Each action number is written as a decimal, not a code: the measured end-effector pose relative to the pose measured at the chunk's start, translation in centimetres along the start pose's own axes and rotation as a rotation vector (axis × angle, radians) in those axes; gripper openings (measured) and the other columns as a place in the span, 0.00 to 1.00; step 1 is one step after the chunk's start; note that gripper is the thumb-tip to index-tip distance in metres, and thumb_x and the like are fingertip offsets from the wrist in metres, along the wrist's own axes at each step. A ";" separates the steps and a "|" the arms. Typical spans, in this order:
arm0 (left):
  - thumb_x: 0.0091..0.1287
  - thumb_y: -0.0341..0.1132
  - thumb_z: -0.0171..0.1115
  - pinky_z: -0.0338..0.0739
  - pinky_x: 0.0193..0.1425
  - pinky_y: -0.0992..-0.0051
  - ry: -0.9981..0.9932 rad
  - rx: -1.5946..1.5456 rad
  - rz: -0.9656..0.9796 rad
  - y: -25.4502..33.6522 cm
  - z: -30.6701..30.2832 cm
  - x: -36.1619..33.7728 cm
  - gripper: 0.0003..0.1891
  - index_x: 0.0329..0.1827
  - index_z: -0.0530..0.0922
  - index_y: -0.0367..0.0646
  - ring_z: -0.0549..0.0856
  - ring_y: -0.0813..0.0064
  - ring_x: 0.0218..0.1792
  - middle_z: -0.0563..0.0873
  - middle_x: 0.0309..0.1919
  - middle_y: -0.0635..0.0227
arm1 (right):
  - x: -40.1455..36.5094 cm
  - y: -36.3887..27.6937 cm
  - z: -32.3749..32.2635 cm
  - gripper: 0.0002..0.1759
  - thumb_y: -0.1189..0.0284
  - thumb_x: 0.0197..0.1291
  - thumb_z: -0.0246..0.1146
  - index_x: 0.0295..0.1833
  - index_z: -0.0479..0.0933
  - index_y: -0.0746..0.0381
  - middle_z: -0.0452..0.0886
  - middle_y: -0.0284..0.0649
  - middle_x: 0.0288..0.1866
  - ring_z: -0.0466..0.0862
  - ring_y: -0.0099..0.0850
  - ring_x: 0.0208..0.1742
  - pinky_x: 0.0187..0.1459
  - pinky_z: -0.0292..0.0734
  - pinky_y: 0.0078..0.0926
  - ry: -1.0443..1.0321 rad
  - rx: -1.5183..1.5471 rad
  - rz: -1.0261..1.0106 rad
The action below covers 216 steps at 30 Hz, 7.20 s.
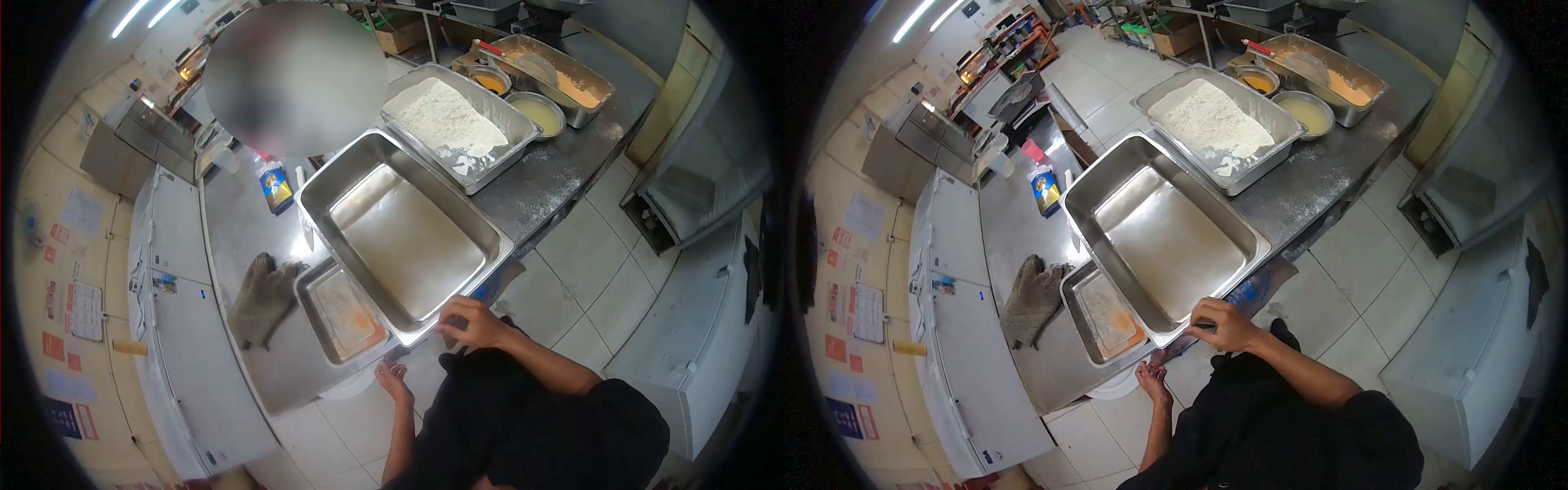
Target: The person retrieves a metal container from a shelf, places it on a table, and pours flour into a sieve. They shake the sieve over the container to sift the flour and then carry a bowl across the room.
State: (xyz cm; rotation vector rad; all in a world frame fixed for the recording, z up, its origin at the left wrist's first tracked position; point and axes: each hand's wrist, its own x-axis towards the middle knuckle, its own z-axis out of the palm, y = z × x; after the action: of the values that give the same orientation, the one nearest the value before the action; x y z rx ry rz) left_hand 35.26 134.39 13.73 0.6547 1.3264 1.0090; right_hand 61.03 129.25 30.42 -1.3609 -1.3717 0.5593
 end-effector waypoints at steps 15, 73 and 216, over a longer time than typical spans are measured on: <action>0.65 0.32 0.54 0.75 0.39 0.75 -0.543 0.543 0.165 -20.0 9.0 -6.6 0.10 0.47 0.73 0.41 0.81 0.77 0.35 0.81 0.37 0.66 | -5.4 12.0 -24.8 0.09 0.71 0.56 0.64 0.31 0.74 0.67 0.77 0.36 0.25 0.76 0.22 0.28 0.33 0.72 0.21 0.043 -0.004 0.467; 0.64 0.41 0.56 0.75 0.49 0.66 0.207 0.657 -0.216 -25.2 37.6 -17.4 0.14 0.44 0.77 0.39 0.82 0.60 0.44 0.83 0.39 0.55 | 45.8 28.4 -63.6 0.19 0.65 0.65 0.51 0.60 0.69 0.58 0.76 0.44 0.56 0.76 0.40 0.56 0.52 0.70 0.32 0.294 -0.951 -0.337; 0.69 0.30 0.42 0.74 0.52 0.60 -0.478 -0.545 0.040 11.5 43.5 2.1 0.26 0.65 0.42 0.42 0.70 0.63 0.56 0.61 0.60 0.55 | 42.6 -13.7 -11.5 0.10 0.70 0.41 0.58 0.31 0.73 0.64 0.76 0.43 0.22 0.76 0.42 0.24 0.32 0.70 0.35 0.439 -0.603 -0.776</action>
State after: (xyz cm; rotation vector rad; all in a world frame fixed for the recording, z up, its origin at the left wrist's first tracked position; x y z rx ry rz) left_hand 74.96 147.98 30.04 0.4620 0.5847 1.1003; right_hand 75.28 160.84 61.03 -1.1611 -1.5967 -0.6787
